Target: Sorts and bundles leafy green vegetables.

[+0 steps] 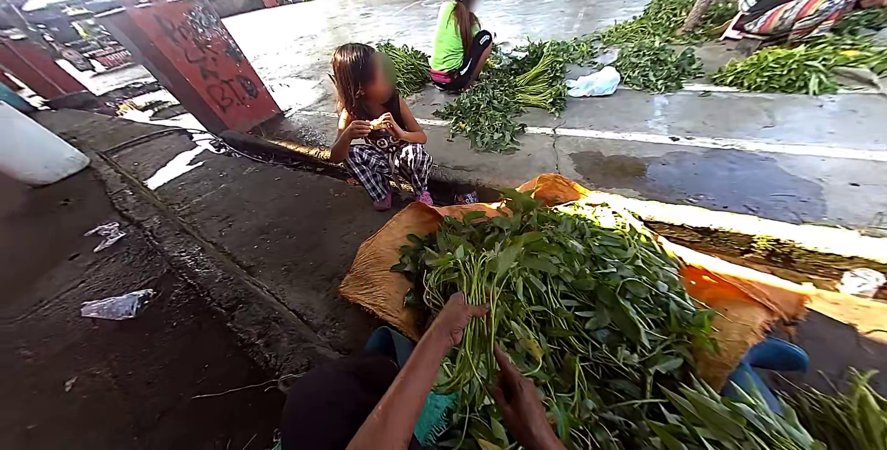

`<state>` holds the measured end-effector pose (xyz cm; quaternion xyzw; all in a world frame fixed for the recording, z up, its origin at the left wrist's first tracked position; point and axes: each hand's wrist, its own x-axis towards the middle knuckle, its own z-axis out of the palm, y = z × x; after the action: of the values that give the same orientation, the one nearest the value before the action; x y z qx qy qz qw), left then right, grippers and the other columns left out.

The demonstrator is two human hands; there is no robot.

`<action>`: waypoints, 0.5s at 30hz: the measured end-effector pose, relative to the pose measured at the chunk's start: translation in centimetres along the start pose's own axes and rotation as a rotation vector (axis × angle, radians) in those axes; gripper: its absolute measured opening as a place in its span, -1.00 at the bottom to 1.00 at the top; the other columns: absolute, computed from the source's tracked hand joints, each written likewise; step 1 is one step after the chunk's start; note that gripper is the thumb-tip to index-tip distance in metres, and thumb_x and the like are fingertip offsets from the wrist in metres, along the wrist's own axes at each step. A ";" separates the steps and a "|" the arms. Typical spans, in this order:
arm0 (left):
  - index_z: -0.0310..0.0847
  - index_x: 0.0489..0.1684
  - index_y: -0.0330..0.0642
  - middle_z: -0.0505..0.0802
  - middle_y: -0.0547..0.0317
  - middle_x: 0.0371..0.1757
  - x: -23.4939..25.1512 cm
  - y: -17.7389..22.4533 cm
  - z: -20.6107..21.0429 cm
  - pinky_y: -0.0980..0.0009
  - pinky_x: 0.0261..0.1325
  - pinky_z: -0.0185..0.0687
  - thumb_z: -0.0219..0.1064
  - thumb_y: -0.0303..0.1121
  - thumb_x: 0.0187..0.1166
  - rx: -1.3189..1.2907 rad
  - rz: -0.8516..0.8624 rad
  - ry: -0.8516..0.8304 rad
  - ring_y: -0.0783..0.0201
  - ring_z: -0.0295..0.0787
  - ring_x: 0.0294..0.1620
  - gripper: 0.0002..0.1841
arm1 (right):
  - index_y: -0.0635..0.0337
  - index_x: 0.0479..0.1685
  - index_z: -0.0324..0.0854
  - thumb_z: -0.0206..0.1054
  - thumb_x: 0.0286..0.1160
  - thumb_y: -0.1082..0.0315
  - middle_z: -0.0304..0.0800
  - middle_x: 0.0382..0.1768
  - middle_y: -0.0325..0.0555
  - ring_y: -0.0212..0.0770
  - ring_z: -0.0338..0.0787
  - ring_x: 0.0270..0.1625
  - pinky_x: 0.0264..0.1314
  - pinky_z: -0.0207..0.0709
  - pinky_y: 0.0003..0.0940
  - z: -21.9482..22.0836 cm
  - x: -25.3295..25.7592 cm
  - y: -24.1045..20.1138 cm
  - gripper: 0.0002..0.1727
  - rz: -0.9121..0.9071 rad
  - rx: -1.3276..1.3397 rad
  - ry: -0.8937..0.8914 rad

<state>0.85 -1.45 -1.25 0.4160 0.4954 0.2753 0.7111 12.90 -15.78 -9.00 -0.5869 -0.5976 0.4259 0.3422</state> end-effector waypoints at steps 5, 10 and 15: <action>0.32 0.31 -0.34 0.77 0.15 -0.25 0.0 -0.2 -0.1 0.44 -0.07 0.77 0.24 -0.68 0.61 0.017 0.000 -0.034 0.35 0.78 -0.30 -0.65 | 0.20 0.90 -0.06 0.13 0.74 0.36 0.76 0.00 0.32 0.15 0.76 -0.09 0.22 0.58 0.07 -1.2 0.4 -1.4 -0.25 0.132 -0.098 -0.175; 0.31 0.38 -0.38 0.75 0.13 -0.17 0.0 -0.4 0.3 0.46 -0.05 0.75 0.25 -0.72 0.56 0.066 0.063 -0.079 0.38 0.75 -0.27 -0.57 | 0.31 0.77 0.16 0.06 0.75 0.14 0.62 0.31 0.26 -0.06 0.68 0.24 0.30 0.55 -0.09 0.0 3.1 -1.1 -0.33 0.178 0.530 0.068; 0.38 0.45 -0.44 0.70 -0.05 0.22 -0.3 -0.9 1.0 0.47 0.25 0.63 0.33 -0.70 0.46 0.212 0.156 0.017 0.38 0.68 0.13 -0.48 | 0.29 0.60 0.22 0.04 0.80 0.26 0.53 0.39 0.03 -0.26 0.63 0.32 0.32 0.58 -0.25 0.2 7.4 -3.0 -0.51 0.264 1.082 0.213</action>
<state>1.64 -2.41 -1.75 0.5240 0.4937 0.2794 0.6353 10.90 -8.33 -7.05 -0.4374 -0.1782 0.6491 0.5964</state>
